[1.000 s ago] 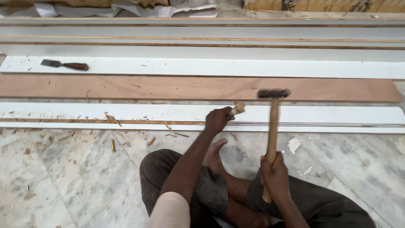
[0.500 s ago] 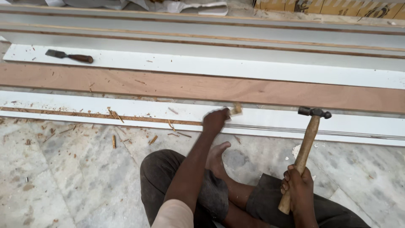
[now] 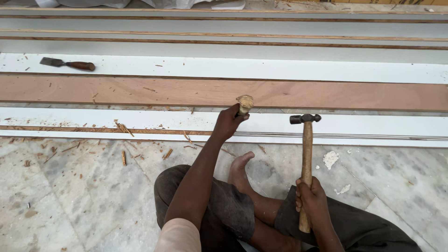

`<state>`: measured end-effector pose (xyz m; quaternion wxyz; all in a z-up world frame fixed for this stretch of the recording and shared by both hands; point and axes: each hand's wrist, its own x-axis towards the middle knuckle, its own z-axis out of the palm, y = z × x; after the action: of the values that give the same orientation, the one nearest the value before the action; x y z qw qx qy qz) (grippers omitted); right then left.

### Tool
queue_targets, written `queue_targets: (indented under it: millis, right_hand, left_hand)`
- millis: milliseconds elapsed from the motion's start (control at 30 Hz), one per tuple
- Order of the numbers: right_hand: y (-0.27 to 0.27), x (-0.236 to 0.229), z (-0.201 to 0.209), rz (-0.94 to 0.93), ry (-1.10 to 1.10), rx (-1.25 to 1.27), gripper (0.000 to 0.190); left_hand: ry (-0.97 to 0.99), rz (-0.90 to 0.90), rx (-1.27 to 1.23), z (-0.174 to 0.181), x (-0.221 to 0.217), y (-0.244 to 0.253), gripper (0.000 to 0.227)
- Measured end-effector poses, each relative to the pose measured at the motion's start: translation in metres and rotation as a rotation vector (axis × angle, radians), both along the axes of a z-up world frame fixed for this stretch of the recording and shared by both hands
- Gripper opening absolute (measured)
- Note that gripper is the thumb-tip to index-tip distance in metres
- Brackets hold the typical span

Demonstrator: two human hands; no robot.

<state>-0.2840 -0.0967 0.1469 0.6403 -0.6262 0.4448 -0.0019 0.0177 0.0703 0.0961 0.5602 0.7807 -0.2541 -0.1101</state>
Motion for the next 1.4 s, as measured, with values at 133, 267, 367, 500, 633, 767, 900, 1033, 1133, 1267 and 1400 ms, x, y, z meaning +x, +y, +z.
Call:
queue_targets:
  millis: [133,267,367,500,633,767,900,1033,1133,1267,1400]
  right_hand:
    - [0.002,0.001,0.001,0.032,-0.013,-0.036,0.023]
    - [0.002,0.002,0.002,0.024,-0.014,-0.03,0.022]
    - [0.002,0.005,0.006,0.004,-0.037,-0.015,0.02]
    - [0.0,0.006,0.015,-0.019,-0.11,-0.057,0.018]
    - [-0.004,0.006,0.02,-0.022,-0.143,-0.057,0.018]
    - [-0.009,0.004,0.015,-0.03,-0.197,-0.066,0.018]
    - [0.001,0.011,0.005,-0.038,-0.193,-0.042,0.015]
    - [0.008,0.016,0.01,0.145,0.025,0.021,0.019]
    - [0.003,0.014,0.015,0.106,-0.004,-0.012,0.017]
    - [0.007,0.012,0.008,0.031,-0.05,-0.01,0.017]
    - [0.0,0.005,0.004,0.155,0.128,0.059,0.017]
  left_hand:
    - [0.038,-0.039,0.105,0.001,-0.011,-0.008,0.032]
    - [0.064,-0.034,0.12,0.002,-0.01,-0.005,0.032]
    - [0.057,-0.036,0.121,0.003,-0.007,-0.002,0.034]
    - [0.018,-0.062,0.171,0.005,-0.005,-0.003,0.031]
    - [-0.065,-0.076,0.296,0.003,-0.008,-0.012,0.03]
    - [-0.148,-0.094,0.409,-0.006,-0.013,-0.028,0.028]
    - [-0.234,-0.106,0.478,-0.017,-0.021,-0.044,0.024]
    - [-0.235,-0.075,0.54,-0.021,-0.027,-0.048,0.021]
    - [-0.291,-0.122,0.587,-0.03,-0.033,-0.051,0.02]
    - [-0.357,-0.127,0.578,-0.053,-0.04,-0.058,0.013]
    - [-0.357,-0.153,0.683,-0.069,-0.033,-0.052,0.01]
